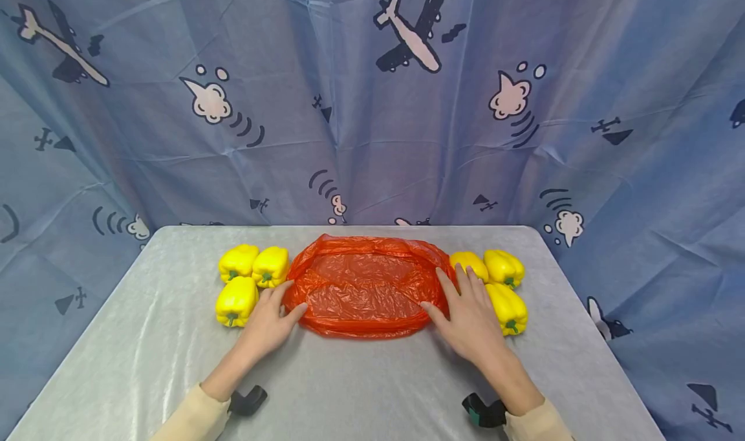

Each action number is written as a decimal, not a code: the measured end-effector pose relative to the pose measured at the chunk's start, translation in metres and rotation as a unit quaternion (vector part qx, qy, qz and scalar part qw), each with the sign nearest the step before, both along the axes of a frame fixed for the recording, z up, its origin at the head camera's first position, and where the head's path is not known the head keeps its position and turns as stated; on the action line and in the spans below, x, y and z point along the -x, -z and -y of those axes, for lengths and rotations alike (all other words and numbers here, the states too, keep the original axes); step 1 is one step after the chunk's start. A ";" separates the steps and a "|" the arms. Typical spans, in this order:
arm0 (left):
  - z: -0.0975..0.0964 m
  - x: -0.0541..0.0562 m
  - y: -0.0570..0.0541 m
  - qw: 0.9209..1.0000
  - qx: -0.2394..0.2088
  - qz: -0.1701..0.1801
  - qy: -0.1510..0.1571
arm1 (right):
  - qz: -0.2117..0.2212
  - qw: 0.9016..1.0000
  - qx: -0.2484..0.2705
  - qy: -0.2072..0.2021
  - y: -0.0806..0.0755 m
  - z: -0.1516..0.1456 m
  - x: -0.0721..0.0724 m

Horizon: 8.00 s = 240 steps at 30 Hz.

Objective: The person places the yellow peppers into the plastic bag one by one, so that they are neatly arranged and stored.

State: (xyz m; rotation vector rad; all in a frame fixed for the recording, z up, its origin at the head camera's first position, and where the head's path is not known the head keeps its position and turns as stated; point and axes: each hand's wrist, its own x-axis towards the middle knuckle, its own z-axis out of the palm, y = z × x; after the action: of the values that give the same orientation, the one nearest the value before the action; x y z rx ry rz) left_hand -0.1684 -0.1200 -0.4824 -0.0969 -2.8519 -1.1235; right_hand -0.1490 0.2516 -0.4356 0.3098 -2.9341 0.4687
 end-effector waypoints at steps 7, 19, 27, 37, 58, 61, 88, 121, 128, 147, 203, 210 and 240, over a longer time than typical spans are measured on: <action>-0.002 0.007 0.001 0.999 -0.041 0.019 0.004 | -0.011 1.000 0.012 -0.005 -0.008 -0.006 0.000; 0.000 0.012 0.005 0.994 -0.099 0.036 -0.006 | -0.033 0.999 0.032 -0.008 -0.018 -0.026 0.001; 0.001 0.014 0.003 0.993 -0.112 0.045 -0.007 | -0.016 0.999 0.047 0.006 -0.025 -0.042 0.004; 0.001 0.014 0.003 0.993 -0.110 0.049 -0.013 | -0.002 0.997 0.071 0.030 -0.030 -0.062 0.003; 0.004 0.015 0.002 0.993 -0.108 0.054 -0.003 | 0.095 0.987 0.099 0.081 -0.019 -0.097 0.005; 0.004 0.015 0.002 0.993 -0.105 0.055 -0.002 | 0.111 0.985 0.102 0.080 -0.016 -0.102 0.005; 0.004 0.013 0.001 0.993 -0.100 0.058 0.002 | 0.189 0.968 0.156 0.053 0.000 -0.113 0.000; 0.005 0.013 0.001 0.993 -0.104 0.057 0.000 | 0.147 0.975 0.161 0.054 -0.029 -0.078 -0.001; 0.006 0.013 0.002 0.993 -0.104 0.054 0.001 | 0.131 0.977 0.163 0.036 -0.044 -0.057 0.005; 0.004 0.014 0.003 0.993 -0.101 0.053 0.002 | 0.104 0.979 0.174 -0.003 -0.055 -0.005 0.027; 0.004 0.013 0.001 0.993 -0.103 0.051 -0.001 | 0.117 0.963 0.221 -0.104 -0.027 0.134 0.123; 0.005 0.013 0.001 0.993 -0.103 0.060 0.000 | 0.133 0.959 0.225 -0.111 -0.013 0.150 0.135; 0.003 0.013 0.001 0.993 -0.099 0.059 0.000 | 0.215 0.953 0.179 -0.116 0.004 0.174 0.152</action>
State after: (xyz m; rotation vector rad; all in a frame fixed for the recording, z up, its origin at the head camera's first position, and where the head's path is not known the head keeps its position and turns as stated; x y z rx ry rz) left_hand -0.1819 -0.1231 -0.4831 -0.0183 -2.8196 -1.4505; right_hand -0.3007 0.0775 -0.4400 0.5694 -3.1366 1.2253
